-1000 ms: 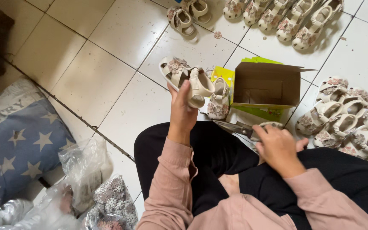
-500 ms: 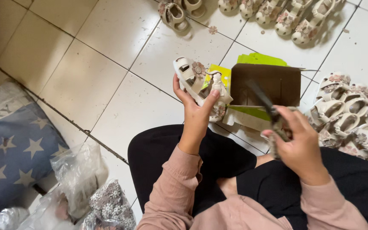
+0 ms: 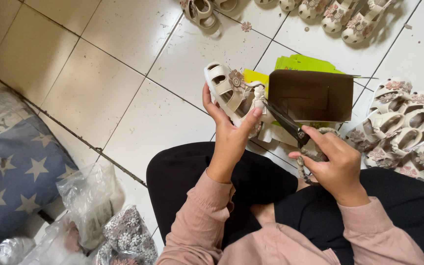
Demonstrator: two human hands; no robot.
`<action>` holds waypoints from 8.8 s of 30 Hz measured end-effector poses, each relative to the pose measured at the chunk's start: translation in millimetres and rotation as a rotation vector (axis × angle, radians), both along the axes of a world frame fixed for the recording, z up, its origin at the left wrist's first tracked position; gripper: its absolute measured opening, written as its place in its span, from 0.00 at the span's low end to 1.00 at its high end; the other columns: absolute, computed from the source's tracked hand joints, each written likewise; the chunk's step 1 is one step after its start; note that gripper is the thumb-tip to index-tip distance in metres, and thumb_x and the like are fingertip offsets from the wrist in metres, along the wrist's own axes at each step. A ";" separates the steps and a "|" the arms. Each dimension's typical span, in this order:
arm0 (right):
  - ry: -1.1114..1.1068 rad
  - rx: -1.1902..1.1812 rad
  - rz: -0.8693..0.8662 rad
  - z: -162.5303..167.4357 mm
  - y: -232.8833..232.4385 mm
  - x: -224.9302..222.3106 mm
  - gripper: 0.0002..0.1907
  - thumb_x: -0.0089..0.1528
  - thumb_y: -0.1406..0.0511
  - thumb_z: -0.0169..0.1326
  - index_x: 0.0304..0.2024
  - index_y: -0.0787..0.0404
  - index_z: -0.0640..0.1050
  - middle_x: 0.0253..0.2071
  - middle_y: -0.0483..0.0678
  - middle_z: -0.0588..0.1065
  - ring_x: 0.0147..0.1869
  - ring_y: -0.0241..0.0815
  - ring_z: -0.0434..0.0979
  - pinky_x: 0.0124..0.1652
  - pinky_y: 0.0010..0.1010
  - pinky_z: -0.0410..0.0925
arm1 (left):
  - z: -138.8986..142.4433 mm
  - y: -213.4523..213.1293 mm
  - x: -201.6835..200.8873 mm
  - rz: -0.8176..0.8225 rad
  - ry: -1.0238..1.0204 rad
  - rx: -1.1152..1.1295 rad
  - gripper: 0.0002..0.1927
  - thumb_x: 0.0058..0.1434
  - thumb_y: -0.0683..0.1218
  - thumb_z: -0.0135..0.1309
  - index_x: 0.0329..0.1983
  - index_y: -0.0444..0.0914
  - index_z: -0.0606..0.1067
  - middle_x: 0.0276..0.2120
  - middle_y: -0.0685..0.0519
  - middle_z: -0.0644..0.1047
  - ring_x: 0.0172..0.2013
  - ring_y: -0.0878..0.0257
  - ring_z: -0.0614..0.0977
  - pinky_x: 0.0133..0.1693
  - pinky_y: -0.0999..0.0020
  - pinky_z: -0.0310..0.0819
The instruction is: The person sits on the floor and uses scissors to trim excess material from the straps of small white children's shoes. After trimming, the person places the shoes into yellow and green shoe boxes and closes them.
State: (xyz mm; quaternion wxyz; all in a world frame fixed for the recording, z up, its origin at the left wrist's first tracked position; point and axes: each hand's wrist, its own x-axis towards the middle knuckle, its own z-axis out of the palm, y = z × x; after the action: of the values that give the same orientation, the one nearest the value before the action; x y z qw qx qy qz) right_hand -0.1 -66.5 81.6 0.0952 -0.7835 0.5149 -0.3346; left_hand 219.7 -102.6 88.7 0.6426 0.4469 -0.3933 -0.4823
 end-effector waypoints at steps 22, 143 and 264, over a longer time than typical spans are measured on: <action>0.156 -0.095 0.000 -2.8 5.6 -5.7 0.31 0.53 0.55 0.72 0.54 0.62 0.81 0.29 0.49 0.76 0.30 0.45 0.75 0.32 0.35 0.68 | 6.3 12.9 -6.1 -0.014 -0.002 -0.026 0.56 0.65 0.43 0.60 0.79 0.40 0.30 0.71 0.37 0.57 0.69 0.50 0.68 0.68 0.56 0.66; 0.329 0.573 0.245 -22.2 -121.3 -69.9 0.37 0.46 0.51 0.70 0.57 0.53 0.79 0.52 0.51 0.80 0.50 0.52 0.82 0.50 0.39 0.73 | -54.4 -64.3 -21.7 -0.560 -0.985 0.062 0.57 0.45 0.38 0.63 0.78 0.50 0.49 0.79 0.47 0.45 0.62 0.41 0.72 0.52 0.57 0.76; -1.499 0.089 -1.362 -36.4 566.5 -531.0 0.59 0.69 0.40 0.49 0.67 0.91 0.45 0.71 0.83 0.51 0.77 0.72 0.61 0.66 0.55 0.63 | -88.3 57.6 -42.5 -0.088 -1.093 -0.123 0.18 0.74 0.45 0.58 0.63 0.35 0.72 0.70 0.40 0.68 0.65 0.49 0.71 0.56 0.58 0.66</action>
State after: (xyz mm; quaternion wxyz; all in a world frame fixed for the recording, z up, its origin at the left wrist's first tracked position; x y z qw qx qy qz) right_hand -531.1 500.0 45.2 0.2120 0.0930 0.6717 -0.7037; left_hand 177.3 -45.0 0.4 0.3490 0.5769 -0.7156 -0.1823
